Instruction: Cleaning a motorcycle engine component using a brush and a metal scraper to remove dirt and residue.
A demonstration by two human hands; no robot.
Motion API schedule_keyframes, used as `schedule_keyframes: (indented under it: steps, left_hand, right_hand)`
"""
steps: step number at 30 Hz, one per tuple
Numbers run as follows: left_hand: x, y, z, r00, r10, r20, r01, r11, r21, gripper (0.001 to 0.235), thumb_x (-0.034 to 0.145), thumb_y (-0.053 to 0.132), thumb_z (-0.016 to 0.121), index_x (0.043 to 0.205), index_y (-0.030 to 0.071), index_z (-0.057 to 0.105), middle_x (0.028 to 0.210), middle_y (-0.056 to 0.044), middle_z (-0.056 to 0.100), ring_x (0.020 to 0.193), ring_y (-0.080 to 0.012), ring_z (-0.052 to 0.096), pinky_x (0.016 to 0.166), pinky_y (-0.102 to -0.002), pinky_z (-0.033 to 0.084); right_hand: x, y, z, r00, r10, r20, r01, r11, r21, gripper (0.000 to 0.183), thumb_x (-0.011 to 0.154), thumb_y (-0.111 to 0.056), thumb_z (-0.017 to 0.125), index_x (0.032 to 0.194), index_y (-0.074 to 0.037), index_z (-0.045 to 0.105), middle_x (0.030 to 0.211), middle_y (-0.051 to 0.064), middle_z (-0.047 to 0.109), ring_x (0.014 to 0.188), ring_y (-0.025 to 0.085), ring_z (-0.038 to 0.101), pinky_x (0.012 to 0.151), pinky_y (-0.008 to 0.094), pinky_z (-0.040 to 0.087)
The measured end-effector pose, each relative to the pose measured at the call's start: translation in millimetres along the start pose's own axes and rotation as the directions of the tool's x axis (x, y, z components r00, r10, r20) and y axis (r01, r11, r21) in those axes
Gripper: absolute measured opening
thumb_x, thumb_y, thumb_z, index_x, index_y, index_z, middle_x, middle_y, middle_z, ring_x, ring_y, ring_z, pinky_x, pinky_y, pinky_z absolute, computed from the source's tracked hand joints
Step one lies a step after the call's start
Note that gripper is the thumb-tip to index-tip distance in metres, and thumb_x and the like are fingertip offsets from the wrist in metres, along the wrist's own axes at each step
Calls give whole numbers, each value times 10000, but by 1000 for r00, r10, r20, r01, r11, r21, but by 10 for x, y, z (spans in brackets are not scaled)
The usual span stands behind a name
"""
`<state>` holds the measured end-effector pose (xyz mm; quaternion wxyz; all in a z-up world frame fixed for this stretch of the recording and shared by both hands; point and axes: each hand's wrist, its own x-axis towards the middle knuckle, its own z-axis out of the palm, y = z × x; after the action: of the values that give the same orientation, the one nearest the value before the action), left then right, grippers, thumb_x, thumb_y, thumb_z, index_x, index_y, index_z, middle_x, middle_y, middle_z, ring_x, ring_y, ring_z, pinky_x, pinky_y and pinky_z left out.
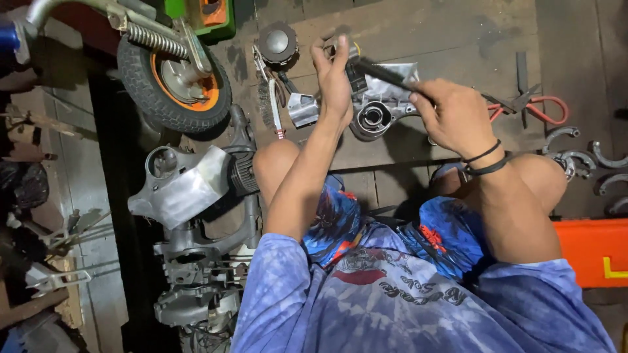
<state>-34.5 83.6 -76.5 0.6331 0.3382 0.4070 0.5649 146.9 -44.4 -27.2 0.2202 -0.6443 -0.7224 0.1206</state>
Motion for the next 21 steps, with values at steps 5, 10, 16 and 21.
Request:
schedule_keyframes:
  steps: [5, 10, 16, 21]
  left_hand:
    - [32, 17, -21, 993, 117, -18, -116, 992, 45, 375, 1005, 355, 610, 1282, 139, 479, 1297, -95, 510, 1264, -225, 475, 1152, -391, 353]
    - [57, -116, -8, 980, 83, 182, -92, 995, 39, 464, 1024, 512, 535, 1279, 125, 535, 1299, -133, 557, 1029, -263, 661, 982, -501, 562]
    - [6, 10, -13, 957, 172, 235, -230, 940, 251, 683, 1004, 744, 342, 1225, 152, 603, 1309, -93, 630, 1327, -273, 537, 1207, -492, 322]
    - [41, -68, -84, 890, 95, 446, -209, 954, 214, 686, 801, 375, 860, 1343, 173, 491, 1281, -106, 606, 993, -227, 679, 903, -417, 598]
  right_hand:
    - [-33, 87, -88, 998, 47, -52, -50, 996, -68, 274, 1104, -244, 564, 1245, -109, 757, 1027, 93, 768, 826, 340, 698, 607, 453, 513]
    - [-8, 55, -53, 978, -55, -203, 69, 996, 62, 229, 1110, -121, 622, 1291, -44, 739, 1047, 94, 746, 885, 293, 685, 731, 405, 513]
    - [-13, 190, -112, 964, 54, -261, -43, 998, 48, 284, 1111, -130, 612, 1349, -45, 743, 1113, 120, 778, 867, 329, 702, 698, 425, 518]
    - [-40, 243, -27, 941, -10, -337, 68, 985, 159, 187, 1144, -45, 538, 1247, 70, 643, 1048, 183, 671, 906, 353, 636, 778, 454, 477]
